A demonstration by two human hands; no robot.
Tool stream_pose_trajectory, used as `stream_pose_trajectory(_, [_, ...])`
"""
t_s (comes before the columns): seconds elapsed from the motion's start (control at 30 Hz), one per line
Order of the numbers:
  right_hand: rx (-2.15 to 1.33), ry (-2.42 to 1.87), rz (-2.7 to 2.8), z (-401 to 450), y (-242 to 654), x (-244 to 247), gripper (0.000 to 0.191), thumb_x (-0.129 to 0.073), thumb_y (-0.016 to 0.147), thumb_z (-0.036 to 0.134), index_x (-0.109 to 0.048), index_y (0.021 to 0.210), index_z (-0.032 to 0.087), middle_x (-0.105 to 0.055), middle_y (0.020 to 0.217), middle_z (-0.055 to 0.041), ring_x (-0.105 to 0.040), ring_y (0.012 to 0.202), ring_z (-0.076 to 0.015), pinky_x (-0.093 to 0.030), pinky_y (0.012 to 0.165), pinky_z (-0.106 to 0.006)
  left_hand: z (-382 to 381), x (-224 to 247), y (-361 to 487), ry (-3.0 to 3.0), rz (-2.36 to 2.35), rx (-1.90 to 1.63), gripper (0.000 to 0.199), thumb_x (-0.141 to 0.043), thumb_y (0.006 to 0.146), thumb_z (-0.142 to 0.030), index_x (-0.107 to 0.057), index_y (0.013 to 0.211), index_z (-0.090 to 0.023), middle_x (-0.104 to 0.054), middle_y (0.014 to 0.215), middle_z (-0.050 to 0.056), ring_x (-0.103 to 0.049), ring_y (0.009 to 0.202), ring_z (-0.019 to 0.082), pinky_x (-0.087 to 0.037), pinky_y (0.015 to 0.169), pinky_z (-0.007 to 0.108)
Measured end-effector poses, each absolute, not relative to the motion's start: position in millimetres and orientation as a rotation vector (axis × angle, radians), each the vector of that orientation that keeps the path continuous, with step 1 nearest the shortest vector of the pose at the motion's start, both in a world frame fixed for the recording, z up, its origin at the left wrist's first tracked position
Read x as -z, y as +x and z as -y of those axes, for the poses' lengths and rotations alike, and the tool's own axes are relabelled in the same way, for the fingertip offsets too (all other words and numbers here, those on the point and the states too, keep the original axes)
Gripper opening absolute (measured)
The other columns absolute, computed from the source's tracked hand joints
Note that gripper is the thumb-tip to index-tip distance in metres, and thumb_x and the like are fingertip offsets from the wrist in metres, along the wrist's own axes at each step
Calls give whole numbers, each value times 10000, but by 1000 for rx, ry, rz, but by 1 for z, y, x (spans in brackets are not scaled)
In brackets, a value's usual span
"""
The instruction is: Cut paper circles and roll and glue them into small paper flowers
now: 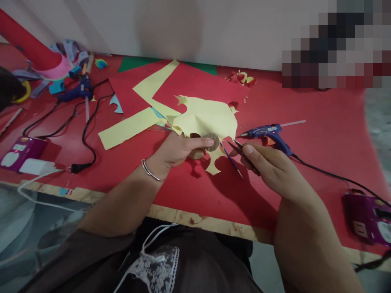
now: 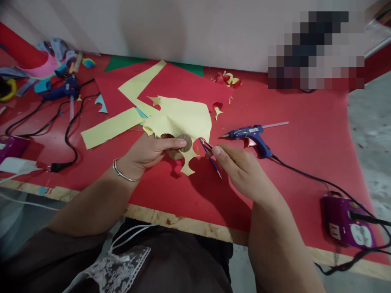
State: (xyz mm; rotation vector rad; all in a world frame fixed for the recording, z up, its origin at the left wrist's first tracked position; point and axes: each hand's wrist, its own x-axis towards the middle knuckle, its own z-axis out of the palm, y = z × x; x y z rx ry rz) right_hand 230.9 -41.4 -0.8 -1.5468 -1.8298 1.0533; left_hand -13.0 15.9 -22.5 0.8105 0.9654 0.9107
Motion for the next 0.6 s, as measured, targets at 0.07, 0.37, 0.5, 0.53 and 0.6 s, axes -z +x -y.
stream_pose_trajectory(0.07, [-1088,-1526,1901,41,229,-3,607,-455,1042,750,-552,737,234,-481,648,7,-418,600,-148,-344,550,-303,-17,22,-15,894,-942,-849,296,-983,630,-290,-801,835,-176,-755,850,88,-684,709,194,-536,552,320])
stream_pose_trajectory(0.37, [-1129,-1533,2107,44,224,-7,521,-514,1049,672,-749,914,227,-692,750,-26,-573,643,-167,-409,576,-298,-19,19,-15,1051,-833,-846,300,-910,628,-159,-814,907,-213,-808,935,84,-747,840,236,-633,755,369])
stream_pose_trajectory(0.5, [-1123,-1513,2128,45,220,-5,430,-585,1032,610,-792,990,235,-762,805,-30,-618,646,-167,-427,576,-293,-18,18,-15,1154,-798,-796,253,-893,648,-157,-820,886,-206,-813,950,102,-764,948,275,-634,915,427])
stream_pose_trajectory(0.53, [-1127,-1506,2132,45,219,-5,415,-598,1027,599,-796,994,236,-764,800,-28,-617,636,-163,-420,565,-290,-17,18,-15,1173,-796,-788,242,-891,648,-156,-820,874,-206,-812,954,106,-765,964,278,-631,924,423])
stream_pose_trajectory(0.6, [-1136,-1488,2149,45,217,-5,399,-616,1018,586,-795,967,233,-751,768,-23,-600,608,-153,-395,538,-284,-17,19,-14,1198,-799,-792,252,-902,628,-149,-813,856,-210,-811,966,104,-763,1010,286,-625,943,418])
